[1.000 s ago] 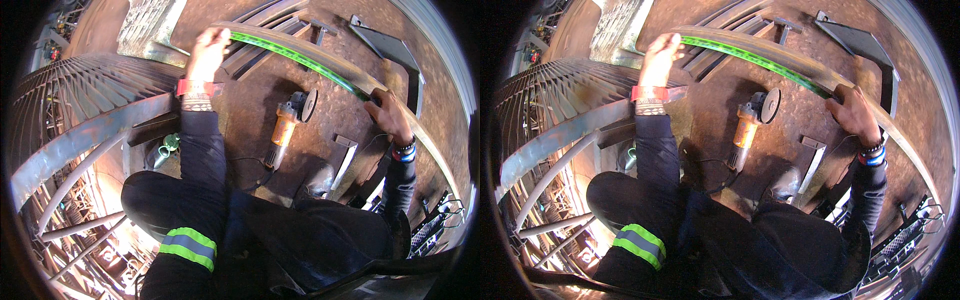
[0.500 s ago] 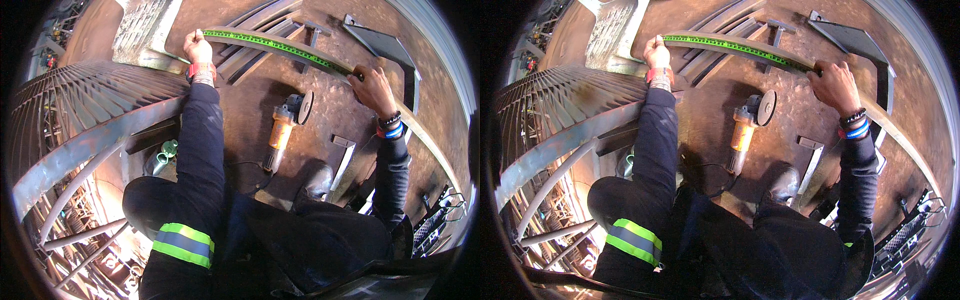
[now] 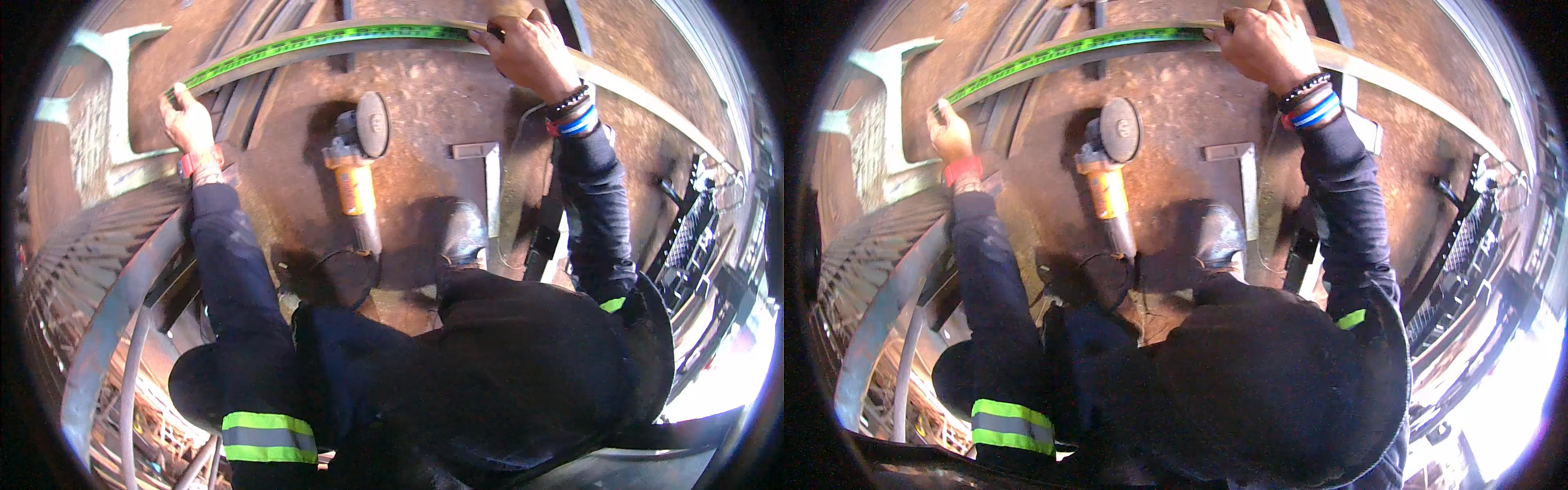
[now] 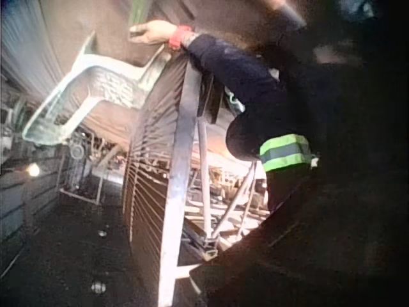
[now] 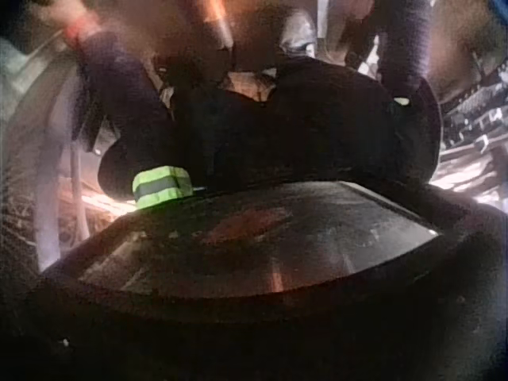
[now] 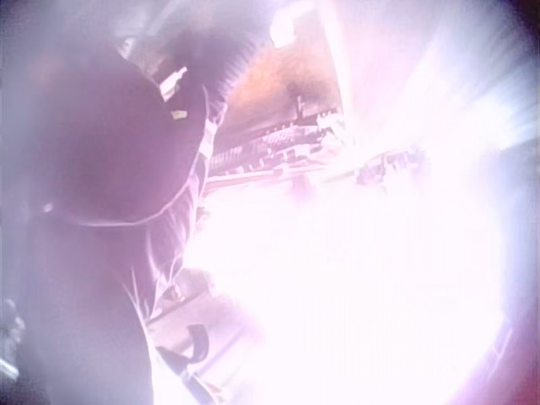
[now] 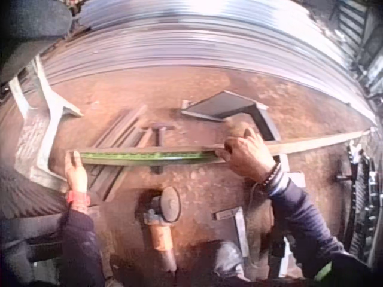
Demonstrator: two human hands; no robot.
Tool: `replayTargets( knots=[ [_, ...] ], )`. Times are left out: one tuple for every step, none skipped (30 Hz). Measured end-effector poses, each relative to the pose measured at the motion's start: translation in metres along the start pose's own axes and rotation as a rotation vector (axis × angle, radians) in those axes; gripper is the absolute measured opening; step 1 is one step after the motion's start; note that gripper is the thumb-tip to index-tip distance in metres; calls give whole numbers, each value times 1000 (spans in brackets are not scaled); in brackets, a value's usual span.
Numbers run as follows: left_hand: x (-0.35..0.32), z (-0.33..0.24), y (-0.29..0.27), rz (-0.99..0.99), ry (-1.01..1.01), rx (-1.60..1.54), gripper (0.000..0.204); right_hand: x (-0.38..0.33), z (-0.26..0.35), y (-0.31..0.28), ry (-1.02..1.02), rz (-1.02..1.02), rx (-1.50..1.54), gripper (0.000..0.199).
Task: The person measures a curved metal bar with a tape measure and marks it with a square. They then use an angle grinder to cut the metal bar, producing sparks. The person repeats the measuring and cutting process on the same metal bar.
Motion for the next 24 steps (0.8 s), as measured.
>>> replayTargets(
  knots=[
    [-3, -2, 1, -110, 126, 197, 51, -8, -7, 0, 0, -167, 22, 32],
    [-7, 6, 3, -223, 252, 395, 54, -14, -16, 5, 20, -195, 1, 33],
    [-18, -8, 11, -327, 373, 584, 57, -21, -29, 14, 43, -213, -30, 35],
    [-29, -16, 26, -177, 478, 644, 58, -28, -42, 21, 64, -231, -61, 38],
    [-57, -58, 36, -21, 588, 689, 59, -36, -62, 33, 193, -134, 29, 34],
    [-85, -98, 43, 120, 695, 746, 60, -44, -69, 32, 203, -200, -13, 33],
    [-112, -134, 45, 168, 698, 422, 61, -47, -71, 32, 198, -271, -32, 33],
    [-142, -171, 50, 212, 690, 89, 61, -50, -70, 29, 198, -343, -56, 33],
    [-174, -219, 59, 434, 622, -73, 61, -56, -76, 29, 212, -365, -79, 34],
    [-209, -241, 69, 479, 834, -173, 63, -57, -79, 31, 222, -380, -80, 34],
    [-238, -256, 86, 598, 865, -178, 64, -59, -82, 40, 231, -387, -79, 35],
    [-262, -272, 101, 716, 895, -184, 66, -60, -85, 42, 240, -396, -80, 36],
    [-277, -275, 113, 710, 871, -247, 67, -57, -81, 38, 261, -382, -64, 38],
    [-289, -276, 127, 700, 842, -314, 69, -53, -80, 35, 269, -355, -36, 40],
    [-297, -283, 141, 745, 811, -273, 69, -54, -82, 34, 289, -320, -22, 42],
    [-304, -286, 153, 779, 808, -211, 69, -54, -85, 37, 309, -284, -8, 44],
    [-308, -289, 163, 737, 819, -149, 70, -55, -89, 39, 298, -288, -29, 50],
    [-312, -290, 172, 695, 830, -87, 71, -56, -93, 41, 317, -303, -29, 51],
    [-315, -287, 178, 691, 821, -99, 72, -58, -96, 41, 335, -318, -29, 51],
    [-312, -282, 180, 688, 810, -100, 72, -58, -94, 43, 350, -332, -20, 52],
    [-310, -280, 179, 745, 822, -62, 73, -58, -93, 41, 420, -276, -3, 56],
    [-312, -279, 181, 742, 827, -60, 73, -63, -93, 35, 438, -297, 14, 52],
    [-314, -279, 183, 736, 834, -56, 73, -69, -93, 26, 456, -321, 34, 49],
    [-314, -277, 184, 730, 840, -42, 73, -75, -90, 15, 471, -344, 63, 46]
  ],
)
Point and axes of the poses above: each hand's wrist, its own x-axis towards the middle knuckle, its own y-axis out of the palm, z = x × y, the point moved 5 cm from there along x, towards the middle knuckle, and after that the axes turned 9 degrees about -x, right-handed, at the moved point
